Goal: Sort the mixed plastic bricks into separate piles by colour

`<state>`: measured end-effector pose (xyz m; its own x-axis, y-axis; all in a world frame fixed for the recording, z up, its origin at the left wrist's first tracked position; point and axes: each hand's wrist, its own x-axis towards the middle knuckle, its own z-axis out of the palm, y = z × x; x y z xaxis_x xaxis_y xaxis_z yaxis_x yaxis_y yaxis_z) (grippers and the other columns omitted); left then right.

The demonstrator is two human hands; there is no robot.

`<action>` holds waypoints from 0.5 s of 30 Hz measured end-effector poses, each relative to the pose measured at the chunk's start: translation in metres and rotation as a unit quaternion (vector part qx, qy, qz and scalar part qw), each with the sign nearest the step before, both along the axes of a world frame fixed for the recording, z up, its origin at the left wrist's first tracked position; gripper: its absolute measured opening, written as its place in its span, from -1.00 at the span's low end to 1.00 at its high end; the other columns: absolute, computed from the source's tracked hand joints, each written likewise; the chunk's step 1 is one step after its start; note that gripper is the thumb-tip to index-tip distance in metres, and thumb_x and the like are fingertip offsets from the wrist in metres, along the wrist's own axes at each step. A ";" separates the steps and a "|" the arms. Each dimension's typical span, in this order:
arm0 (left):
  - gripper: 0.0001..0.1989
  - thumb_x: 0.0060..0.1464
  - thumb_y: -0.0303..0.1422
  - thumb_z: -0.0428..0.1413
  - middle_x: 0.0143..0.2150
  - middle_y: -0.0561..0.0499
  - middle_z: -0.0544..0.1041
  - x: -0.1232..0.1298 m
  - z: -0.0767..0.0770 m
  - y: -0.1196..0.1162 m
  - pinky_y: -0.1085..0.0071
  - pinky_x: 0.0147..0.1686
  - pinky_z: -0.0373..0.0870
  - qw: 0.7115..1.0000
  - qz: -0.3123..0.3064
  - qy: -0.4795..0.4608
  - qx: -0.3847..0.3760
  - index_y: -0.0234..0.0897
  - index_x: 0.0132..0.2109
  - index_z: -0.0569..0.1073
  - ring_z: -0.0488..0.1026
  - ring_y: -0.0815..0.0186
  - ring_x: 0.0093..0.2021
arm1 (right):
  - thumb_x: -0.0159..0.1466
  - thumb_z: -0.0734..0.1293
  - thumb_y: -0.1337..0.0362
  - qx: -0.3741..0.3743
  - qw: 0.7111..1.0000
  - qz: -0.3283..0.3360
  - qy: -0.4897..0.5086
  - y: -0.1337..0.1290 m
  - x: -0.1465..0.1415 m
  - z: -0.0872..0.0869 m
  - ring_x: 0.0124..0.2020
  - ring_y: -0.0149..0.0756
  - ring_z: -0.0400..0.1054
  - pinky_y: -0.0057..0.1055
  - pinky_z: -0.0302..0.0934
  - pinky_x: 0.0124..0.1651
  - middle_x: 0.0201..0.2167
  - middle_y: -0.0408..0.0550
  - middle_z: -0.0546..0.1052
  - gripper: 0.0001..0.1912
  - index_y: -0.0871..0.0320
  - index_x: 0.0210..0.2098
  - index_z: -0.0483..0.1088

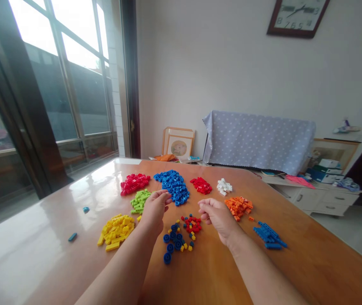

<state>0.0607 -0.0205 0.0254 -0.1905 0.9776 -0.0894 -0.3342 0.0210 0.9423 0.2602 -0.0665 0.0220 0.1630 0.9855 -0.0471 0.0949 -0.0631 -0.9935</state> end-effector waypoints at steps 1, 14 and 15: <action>-0.69 -0.12 -0.33 0.18 -0.34 -0.02 0.51 0.000 0.000 -0.001 0.41 -0.29 0.29 1.000 -0.007 0.011 0.001 -0.31 -0.15 0.47 0.43 0.37 -0.39 | 0.17 0.35 0.13 -0.002 1.000 0.010 -0.011 -0.006 -0.004 0.001 -0.49 -0.47 0.29 -0.55 0.12 -0.46 -0.42 -0.09 0.49 -0.72 0.18 -0.20 0.46; -0.86 -0.15 -0.40 0.14 -0.46 -0.01 0.49 -0.003 -0.006 -0.003 0.45 -0.44 0.21 0.959 -0.103 0.255 0.069 -0.28 -0.33 0.50 0.38 0.34 -0.47 | 0.16 0.35 0.20 0.067 0.930 0.204 -0.297 -0.033 -0.025 -0.016 -0.53 -0.44 0.15 -0.51 -0.06 -0.49 -0.56 -0.20 0.38 -0.85 0.14 -0.34 0.47; -0.86 -0.16 -0.42 0.14 -0.48 0.00 0.48 -0.004 -0.008 -0.002 0.46 -0.46 0.20 0.956 -0.101 0.266 0.074 -0.27 -0.34 0.50 0.37 0.34 -0.49 | 0.14 0.38 0.19 0.086 0.920 0.208 -0.321 -0.036 -0.027 -0.013 -0.52 -0.43 0.18 -0.50 -0.05 -0.48 -0.53 -0.19 0.40 -0.84 0.13 -0.33 0.47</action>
<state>0.0565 -0.0229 0.0175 0.0224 0.9938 0.1092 0.1890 -0.1115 0.9756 0.2332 -0.1024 0.0089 -0.2904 0.9527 0.0902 0.6464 0.2648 -0.7156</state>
